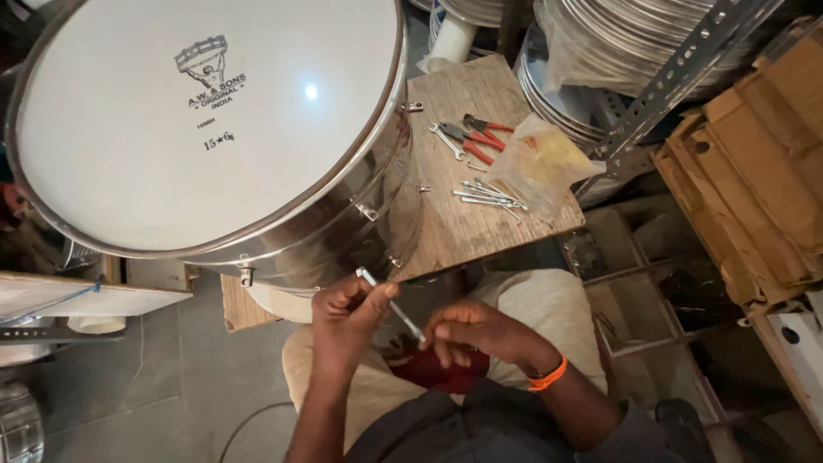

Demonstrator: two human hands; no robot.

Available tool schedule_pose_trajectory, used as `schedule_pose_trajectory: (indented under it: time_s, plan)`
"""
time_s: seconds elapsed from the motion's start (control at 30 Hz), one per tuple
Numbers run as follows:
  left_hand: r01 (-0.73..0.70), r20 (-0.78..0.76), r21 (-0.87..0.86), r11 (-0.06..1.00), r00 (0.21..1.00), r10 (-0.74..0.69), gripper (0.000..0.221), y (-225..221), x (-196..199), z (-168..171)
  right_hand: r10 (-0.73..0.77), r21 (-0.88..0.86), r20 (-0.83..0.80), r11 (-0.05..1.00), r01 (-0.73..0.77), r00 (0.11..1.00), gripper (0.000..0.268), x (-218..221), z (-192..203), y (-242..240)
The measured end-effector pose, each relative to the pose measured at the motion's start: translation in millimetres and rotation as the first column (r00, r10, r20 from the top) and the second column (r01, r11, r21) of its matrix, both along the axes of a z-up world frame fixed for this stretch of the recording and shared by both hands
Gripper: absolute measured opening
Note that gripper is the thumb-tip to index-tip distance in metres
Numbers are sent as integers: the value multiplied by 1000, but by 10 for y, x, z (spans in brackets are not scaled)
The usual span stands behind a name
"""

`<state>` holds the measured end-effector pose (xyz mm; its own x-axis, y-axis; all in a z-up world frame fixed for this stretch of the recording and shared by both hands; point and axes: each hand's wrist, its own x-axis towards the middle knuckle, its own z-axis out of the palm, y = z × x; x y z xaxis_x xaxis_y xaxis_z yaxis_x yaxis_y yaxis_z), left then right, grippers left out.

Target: The person assembles a drum by inserting metal rods into the side brackets of the drum shell and then tightening them to secure the drum head.

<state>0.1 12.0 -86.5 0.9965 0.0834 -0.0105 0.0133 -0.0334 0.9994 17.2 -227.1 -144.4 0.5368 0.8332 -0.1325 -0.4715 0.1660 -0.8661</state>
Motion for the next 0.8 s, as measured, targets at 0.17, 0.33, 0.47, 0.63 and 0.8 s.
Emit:
schedule_pose_trajectory:
  time_s: [0.17,0.33,0.47,0.63,0.8]
  plan:
    - [40,-21,-98,994,999,-42,23,-85,7,-67,35,-86,14,996,-34,999,41,11,281,105]
    - [-18,93,-137,990,995,31,31,-141,12,-205,86,-138,88,988,-73,992,35,23,154,86]
    - [94,-27,-201,975,995,-101,14,-204,36,-16,-6,-124,165,992,27,986,33,19,96,88]
    - [257,-304,-456,852,855,-420,15,-171,-24,148,58,100,-78,994,-50,995,33,6,98,14]
    - [263,-64,-330,907,952,-299,24,-211,7,-131,70,60,56,995,-73,996,38,9,103,-15]
